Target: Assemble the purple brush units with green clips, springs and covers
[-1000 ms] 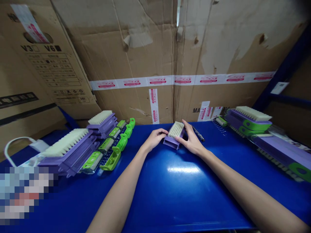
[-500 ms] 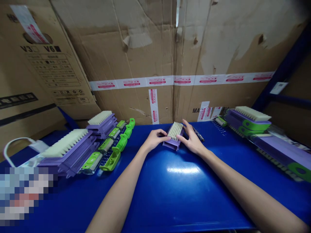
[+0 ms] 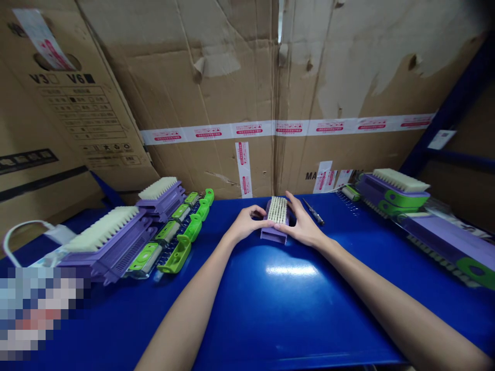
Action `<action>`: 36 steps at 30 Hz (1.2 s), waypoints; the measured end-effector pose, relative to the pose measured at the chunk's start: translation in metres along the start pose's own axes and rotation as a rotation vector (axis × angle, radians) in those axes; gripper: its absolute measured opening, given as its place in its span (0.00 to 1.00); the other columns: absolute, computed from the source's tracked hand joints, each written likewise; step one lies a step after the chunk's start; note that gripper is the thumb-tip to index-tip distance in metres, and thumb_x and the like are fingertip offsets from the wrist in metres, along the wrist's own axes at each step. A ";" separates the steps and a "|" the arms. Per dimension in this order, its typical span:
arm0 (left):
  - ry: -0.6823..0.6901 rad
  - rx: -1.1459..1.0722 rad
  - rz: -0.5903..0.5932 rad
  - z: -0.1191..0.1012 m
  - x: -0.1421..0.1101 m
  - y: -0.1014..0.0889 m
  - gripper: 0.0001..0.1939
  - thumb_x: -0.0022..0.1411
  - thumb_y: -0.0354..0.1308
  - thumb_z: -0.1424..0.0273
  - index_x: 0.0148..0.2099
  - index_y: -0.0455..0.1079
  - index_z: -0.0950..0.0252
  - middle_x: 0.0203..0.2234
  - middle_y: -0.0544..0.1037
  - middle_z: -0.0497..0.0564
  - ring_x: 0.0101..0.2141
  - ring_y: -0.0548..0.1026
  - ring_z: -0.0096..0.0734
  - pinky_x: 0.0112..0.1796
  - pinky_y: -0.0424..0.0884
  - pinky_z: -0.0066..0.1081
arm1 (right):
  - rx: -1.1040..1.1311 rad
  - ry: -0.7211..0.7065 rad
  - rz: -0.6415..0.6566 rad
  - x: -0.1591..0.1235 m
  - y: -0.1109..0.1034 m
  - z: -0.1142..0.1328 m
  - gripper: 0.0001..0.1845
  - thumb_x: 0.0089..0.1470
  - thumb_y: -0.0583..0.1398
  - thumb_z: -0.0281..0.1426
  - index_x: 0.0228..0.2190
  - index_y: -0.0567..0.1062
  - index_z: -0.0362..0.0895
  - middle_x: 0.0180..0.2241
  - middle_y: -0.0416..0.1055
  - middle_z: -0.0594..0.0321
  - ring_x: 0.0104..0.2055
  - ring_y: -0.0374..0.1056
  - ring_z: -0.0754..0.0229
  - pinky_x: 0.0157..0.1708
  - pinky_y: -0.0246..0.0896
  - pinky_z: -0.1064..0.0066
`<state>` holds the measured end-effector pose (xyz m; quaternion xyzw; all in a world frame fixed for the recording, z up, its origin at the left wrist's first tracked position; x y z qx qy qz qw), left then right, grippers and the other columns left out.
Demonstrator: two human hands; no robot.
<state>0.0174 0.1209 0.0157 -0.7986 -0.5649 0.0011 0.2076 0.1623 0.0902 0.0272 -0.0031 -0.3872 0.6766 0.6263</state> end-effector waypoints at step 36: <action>-0.007 -0.044 0.078 -0.004 -0.001 0.007 0.51 0.40 0.71 0.62 0.64 0.51 0.61 0.61 0.59 0.61 0.61 0.56 0.47 0.60 0.49 0.48 | 0.461 0.157 0.046 0.002 0.012 -0.010 0.51 0.47 0.62 0.48 0.63 0.45 0.45 0.62 0.52 0.47 0.63 0.52 0.52 0.62 0.46 0.53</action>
Point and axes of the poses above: each hand's wrist, its own x-axis towards the middle knuckle, its own y-axis out of the palm, z = x × y, the point moved 10 cm from there along x, towards the middle knuckle
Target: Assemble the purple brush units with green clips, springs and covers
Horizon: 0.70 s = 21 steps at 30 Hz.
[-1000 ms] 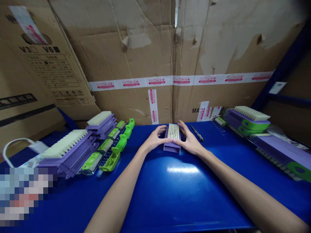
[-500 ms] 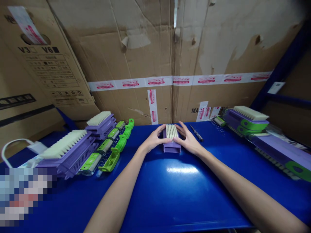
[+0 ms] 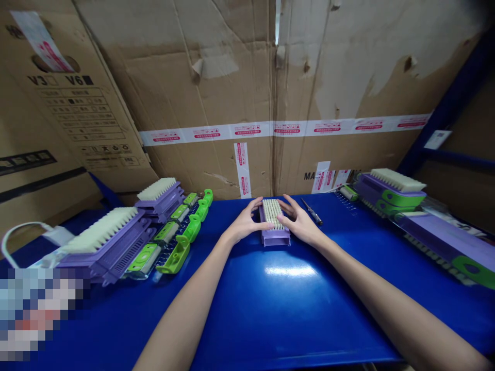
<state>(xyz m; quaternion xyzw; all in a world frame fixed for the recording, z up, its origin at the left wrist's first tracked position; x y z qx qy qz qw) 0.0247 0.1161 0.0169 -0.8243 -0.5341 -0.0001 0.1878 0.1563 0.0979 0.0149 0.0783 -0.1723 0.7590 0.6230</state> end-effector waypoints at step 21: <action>0.044 0.048 -0.035 0.001 0.001 -0.001 0.48 0.41 0.70 0.63 0.62 0.54 0.62 0.59 0.61 0.61 0.59 0.59 0.45 0.58 0.53 0.46 | 0.068 0.023 -0.006 0.002 -0.001 -0.003 0.52 0.44 0.64 0.47 0.62 0.48 0.42 0.62 0.53 0.45 0.63 0.52 0.52 0.62 0.47 0.53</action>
Point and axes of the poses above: each hand's wrist, its own x-axis towards the middle knuckle, its own y-axis out of the palm, z = x × y, the point moved 10 cm from there along x, towards the middle knuckle
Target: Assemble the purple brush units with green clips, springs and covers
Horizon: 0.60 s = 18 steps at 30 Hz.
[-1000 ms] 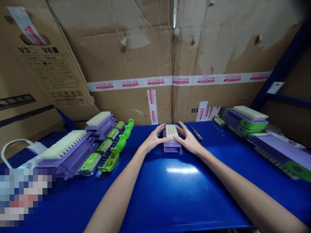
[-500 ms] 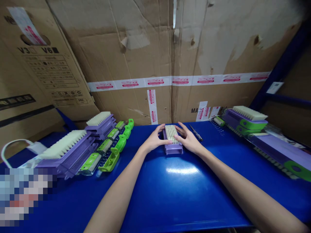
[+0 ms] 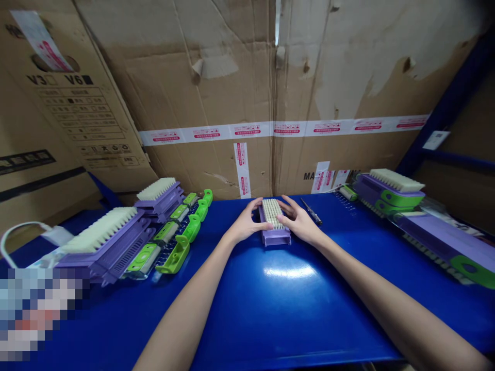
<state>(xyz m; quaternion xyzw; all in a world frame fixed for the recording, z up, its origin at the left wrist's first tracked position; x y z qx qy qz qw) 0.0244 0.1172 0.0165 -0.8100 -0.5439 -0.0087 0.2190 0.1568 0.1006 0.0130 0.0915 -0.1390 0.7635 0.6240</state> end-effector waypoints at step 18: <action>0.084 0.142 -0.034 -0.013 -0.002 0.000 0.45 0.42 0.70 0.58 0.61 0.58 0.55 0.57 0.64 0.55 0.58 0.61 0.44 0.58 0.53 0.44 | 0.004 0.043 0.010 0.000 -0.002 0.005 0.47 0.47 0.62 0.48 0.61 0.53 0.43 0.59 0.59 0.47 0.60 0.57 0.48 0.60 0.52 0.50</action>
Point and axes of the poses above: each hand's wrist, its own x-axis towards the middle knuckle, its own y-axis out of the palm, z = x × y, the point moved 10 cm from there along x, towards the middle knuckle
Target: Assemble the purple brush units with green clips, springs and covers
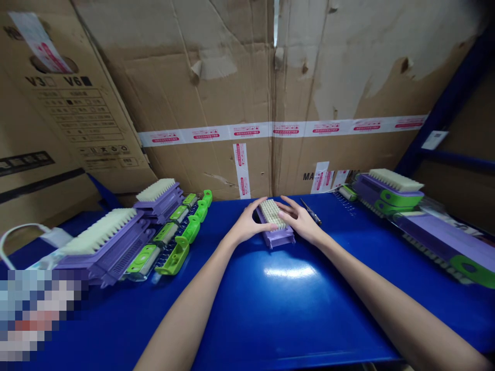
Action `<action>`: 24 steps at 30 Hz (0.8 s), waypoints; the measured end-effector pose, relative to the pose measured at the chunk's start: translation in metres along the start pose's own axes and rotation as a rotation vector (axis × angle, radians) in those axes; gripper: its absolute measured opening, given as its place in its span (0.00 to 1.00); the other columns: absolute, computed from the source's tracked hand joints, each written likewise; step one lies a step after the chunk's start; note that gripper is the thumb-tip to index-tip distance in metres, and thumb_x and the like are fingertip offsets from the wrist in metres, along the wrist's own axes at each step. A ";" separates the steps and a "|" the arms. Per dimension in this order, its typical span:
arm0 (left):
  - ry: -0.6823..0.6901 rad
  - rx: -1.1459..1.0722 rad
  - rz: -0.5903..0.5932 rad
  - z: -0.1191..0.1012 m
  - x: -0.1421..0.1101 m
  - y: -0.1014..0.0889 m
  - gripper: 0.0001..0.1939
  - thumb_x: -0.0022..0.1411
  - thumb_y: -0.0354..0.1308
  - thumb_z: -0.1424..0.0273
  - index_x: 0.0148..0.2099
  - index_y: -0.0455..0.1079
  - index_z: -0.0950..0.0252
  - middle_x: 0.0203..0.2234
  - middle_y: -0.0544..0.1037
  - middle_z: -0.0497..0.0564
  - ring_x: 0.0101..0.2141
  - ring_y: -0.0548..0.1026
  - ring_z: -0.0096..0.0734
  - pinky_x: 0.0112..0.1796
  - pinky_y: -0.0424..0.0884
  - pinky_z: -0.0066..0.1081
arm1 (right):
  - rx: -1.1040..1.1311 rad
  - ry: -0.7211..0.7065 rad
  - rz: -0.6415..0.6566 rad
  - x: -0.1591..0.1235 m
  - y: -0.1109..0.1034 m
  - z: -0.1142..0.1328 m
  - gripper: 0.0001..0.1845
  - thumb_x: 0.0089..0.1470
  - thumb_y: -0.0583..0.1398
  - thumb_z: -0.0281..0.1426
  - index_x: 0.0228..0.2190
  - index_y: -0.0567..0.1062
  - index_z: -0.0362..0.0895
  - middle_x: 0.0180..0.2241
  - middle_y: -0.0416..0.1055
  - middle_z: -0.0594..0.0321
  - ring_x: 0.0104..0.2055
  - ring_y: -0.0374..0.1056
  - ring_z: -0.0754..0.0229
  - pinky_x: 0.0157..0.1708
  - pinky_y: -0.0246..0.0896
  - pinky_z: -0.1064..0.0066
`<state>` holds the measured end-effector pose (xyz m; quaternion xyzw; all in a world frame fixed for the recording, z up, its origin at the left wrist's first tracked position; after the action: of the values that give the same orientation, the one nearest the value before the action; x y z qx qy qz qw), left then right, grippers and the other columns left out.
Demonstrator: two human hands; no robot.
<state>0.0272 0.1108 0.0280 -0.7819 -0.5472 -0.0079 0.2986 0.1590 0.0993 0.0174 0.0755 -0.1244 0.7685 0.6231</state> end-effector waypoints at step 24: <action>0.071 0.434 -0.405 -0.005 -0.005 -0.037 0.27 0.43 0.67 0.51 0.39 0.65 0.63 0.51 0.66 0.58 0.54 0.65 0.46 0.53 0.60 0.42 | -0.134 -0.181 -0.328 -0.007 -0.047 0.024 0.33 0.53 0.57 0.50 0.55 0.64 0.44 0.46 0.73 0.50 0.51 0.69 0.49 0.56 0.57 0.52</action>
<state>-0.0049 0.1119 0.0476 -0.5738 -0.6703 0.0224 0.4701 0.2048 0.0953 0.0431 0.1220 -0.2169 0.6368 0.7298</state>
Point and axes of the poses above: each hand's wrist, its own x-axis towards the middle knuckle, its own y-axis out of the palm, z = x × y, the point moved 10 cm from there along x, towards the middle knuckle
